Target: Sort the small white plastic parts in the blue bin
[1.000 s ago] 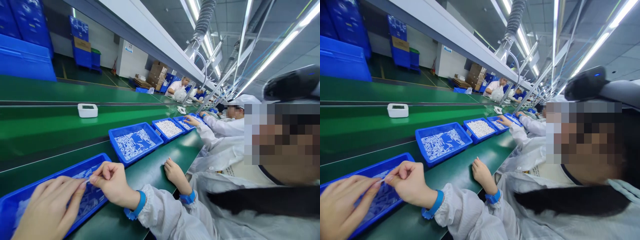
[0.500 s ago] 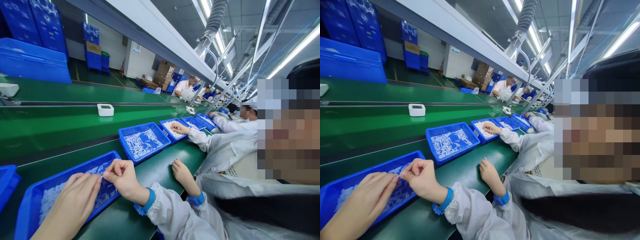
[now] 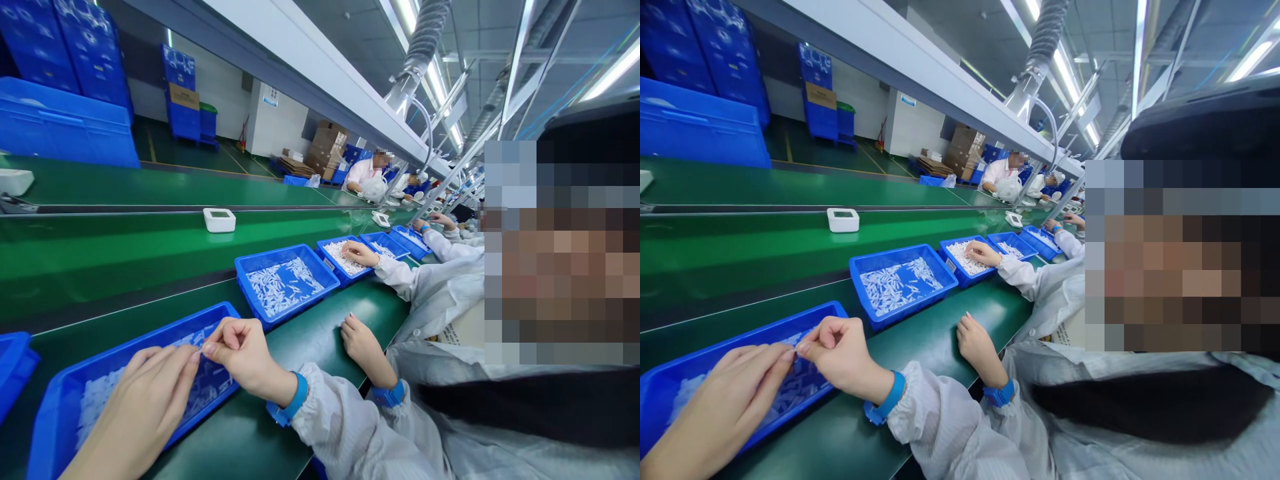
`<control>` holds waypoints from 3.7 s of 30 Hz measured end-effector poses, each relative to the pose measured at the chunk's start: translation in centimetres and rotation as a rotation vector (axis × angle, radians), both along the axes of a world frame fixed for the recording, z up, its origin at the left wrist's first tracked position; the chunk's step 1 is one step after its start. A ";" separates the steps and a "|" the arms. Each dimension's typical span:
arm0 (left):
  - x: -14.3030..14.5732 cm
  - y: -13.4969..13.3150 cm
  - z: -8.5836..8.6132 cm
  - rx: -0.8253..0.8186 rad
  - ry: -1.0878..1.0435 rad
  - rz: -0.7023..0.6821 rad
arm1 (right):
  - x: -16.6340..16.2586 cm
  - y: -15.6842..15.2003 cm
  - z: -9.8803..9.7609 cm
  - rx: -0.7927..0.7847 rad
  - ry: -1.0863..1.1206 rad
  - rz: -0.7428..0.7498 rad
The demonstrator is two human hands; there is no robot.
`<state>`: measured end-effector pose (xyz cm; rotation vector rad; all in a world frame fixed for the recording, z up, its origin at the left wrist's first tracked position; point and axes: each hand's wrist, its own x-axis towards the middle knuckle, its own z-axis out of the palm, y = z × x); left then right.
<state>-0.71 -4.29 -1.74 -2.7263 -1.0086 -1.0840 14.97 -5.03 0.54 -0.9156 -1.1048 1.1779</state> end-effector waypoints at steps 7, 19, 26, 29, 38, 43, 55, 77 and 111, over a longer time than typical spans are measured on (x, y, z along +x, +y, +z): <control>-0.4 0.0 0.1 -0.052 -0.066 0.094 | 0.0 0.0 0.3 -0.053 0.085 -0.003; -0.1 -0.1 0.3 -0.007 -0.198 0.106 | 0.2 -0.2 0.3 -0.051 0.083 0.011; 0.1 0.0 0.6 0.034 -0.228 0.112 | 0.1 -0.3 0.7 -0.089 0.106 0.032; 0.0 0.2 0.5 0.011 -0.219 0.116 | 0.2 -0.2 0.8 -0.089 0.099 0.030; 0.1 0.2 0.5 -0.005 -0.237 0.099 | 0.1 0.0 0.4 -0.072 0.107 0.015; 0.1 -0.1 0.8 -0.002 -0.241 0.113 | 0.1 0.0 0.4 -0.069 0.130 0.039; 0.5 -0.7 1.8 -0.002 -0.251 0.105 | 0.0 -0.3 0.3 0.011 0.079 0.019; 1.5 -1.2 2.0 -0.025 -0.368 0.084 | 0.2 -0.4 -0.3 0.096 -0.166 -0.070; 1.1 -0.8 2.3 -0.121 -0.389 0.188 | 0.3 0.1 -0.2 0.010 -0.064 -0.034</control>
